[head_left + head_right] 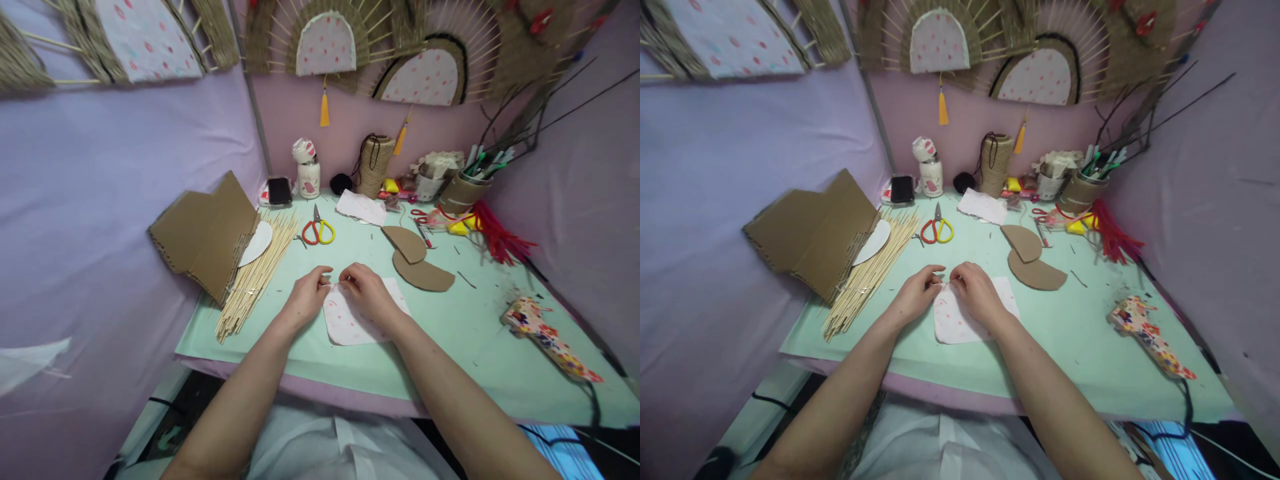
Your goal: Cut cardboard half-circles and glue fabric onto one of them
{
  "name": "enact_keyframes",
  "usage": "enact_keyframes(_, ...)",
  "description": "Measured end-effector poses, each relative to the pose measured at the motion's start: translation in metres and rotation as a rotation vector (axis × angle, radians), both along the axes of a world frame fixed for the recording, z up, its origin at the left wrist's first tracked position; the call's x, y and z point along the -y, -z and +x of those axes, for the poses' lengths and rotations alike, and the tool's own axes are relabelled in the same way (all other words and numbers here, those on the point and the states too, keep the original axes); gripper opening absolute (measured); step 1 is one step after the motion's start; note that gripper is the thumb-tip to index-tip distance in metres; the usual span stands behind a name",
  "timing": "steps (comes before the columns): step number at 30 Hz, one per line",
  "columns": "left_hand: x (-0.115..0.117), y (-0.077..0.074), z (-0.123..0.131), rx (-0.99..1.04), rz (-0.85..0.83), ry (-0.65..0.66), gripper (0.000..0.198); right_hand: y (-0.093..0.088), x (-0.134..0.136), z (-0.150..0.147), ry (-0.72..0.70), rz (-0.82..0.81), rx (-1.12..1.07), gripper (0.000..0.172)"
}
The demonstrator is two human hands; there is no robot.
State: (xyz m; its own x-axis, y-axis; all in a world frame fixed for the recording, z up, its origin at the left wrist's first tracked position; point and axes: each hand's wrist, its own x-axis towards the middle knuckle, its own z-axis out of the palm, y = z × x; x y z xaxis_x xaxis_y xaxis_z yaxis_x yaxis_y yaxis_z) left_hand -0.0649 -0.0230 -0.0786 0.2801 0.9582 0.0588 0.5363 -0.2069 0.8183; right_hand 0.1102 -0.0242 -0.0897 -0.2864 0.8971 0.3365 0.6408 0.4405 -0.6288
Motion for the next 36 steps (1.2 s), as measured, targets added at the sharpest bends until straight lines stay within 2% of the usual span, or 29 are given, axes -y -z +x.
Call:
enact_keyframes(10,-0.001,0.002,0.000,-0.021,-0.004,0.008,0.041,-0.002,-0.001,-0.006,-0.047,0.002,0.053,0.014)
enact_keyframes(18,0.000,-0.001,0.000,0.023,-0.001,0.010,0.041,-0.008,0.005,0.003,0.088,0.005,0.012,0.011)
enact_keyframes(24,0.001,-0.004,0.002,0.067,0.040,-0.001,0.038,-0.006,0.023,0.000,0.022,-0.103,-0.078,0.012)
enact_keyframes(31,0.001,-0.004,0.002,0.094,-0.010,-0.047,0.038,-0.001,0.027,-0.007,-0.004,-0.110,-0.130,0.012)
enact_keyframes(36,0.001,-0.003,0.002,0.134,-0.002,-0.045,0.039,-0.002,0.027,-0.009,-0.007,-0.075,-0.081,0.012)
